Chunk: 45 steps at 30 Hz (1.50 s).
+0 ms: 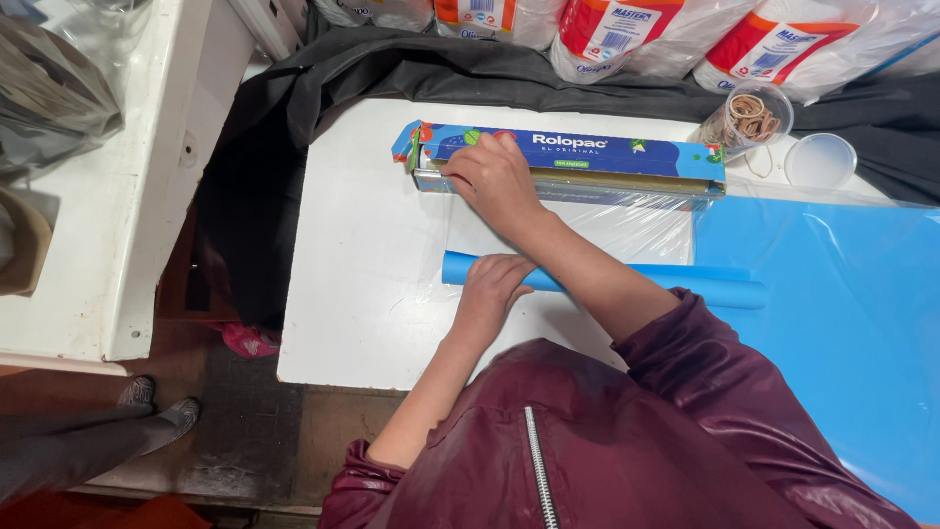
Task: The person rolls a sheet of blue material into a tight cylinder on a white table. They then wrap the rolled cylinder with clear plastic film, smoothing and securing it by hand. The final wrapped roll is placed on the table.
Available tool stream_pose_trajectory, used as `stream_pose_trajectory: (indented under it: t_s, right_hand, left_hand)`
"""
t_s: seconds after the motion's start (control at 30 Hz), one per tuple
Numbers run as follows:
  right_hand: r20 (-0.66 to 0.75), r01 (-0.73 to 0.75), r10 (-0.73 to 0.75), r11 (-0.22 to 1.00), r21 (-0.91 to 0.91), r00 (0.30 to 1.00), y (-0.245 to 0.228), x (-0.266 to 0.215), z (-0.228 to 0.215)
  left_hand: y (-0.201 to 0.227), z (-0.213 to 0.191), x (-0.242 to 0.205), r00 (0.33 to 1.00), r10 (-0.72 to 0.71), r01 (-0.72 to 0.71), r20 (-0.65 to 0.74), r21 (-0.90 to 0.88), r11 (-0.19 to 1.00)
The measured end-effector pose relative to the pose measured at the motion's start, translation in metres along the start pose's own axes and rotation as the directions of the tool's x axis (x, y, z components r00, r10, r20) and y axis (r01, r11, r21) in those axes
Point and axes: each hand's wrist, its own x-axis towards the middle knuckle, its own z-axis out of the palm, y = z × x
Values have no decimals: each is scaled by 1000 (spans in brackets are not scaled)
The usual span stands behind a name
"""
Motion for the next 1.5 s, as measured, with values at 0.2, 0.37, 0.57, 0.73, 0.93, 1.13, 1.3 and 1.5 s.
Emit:
stream_pose_trajectory:
  t_s: [0.2, 0.37, 0.57, 0.73, 0.93, 1.13, 1.3, 1.5]
  right_hand:
    - [-11, -6, 6, 1000, -19, 1000, 11, -14, -16]
    - [-7, -23, 23, 997, -70, 1000, 29, -39, -47]
    - [-47, -50, 45, 991, -121, 998, 70, -90, -98]
    - [-52, -78, 67, 965, -251, 996, 108, -137, -138]
    - [-60, -162, 150, 923, -349, 987, 155, -193, -167]
    - [-118, -263, 235, 871, -415, 965, 181, -235, -194]
    - [-139, -237, 198, 900, -366, 970, 157, -223, -211]
    - [-120, -360, 357, 933, -5, 926, 77, -264, -218]
  left_hand:
    - [2, -2, 1, 999, -26, 28, 34, -54, 998]
    - [-1, -1, 1, 999, -29, 31, 42, -55, 998]
    - [1, -4, 3, 996, -33, 37, 83, -41, 998]
    - [6, -9, 5, 995, -51, 54, 89, -34, 998]
    - [11, -14, 7, 993, -67, 72, 100, -49, 996]
    - [13, -14, 7, 991, -81, 86, 103, -41, 995]
    - [17, -19, 9, 985, -95, 99, 145, -22, 995]
    - [25, -26, 14, 979, -107, 111, 172, -12, 994]
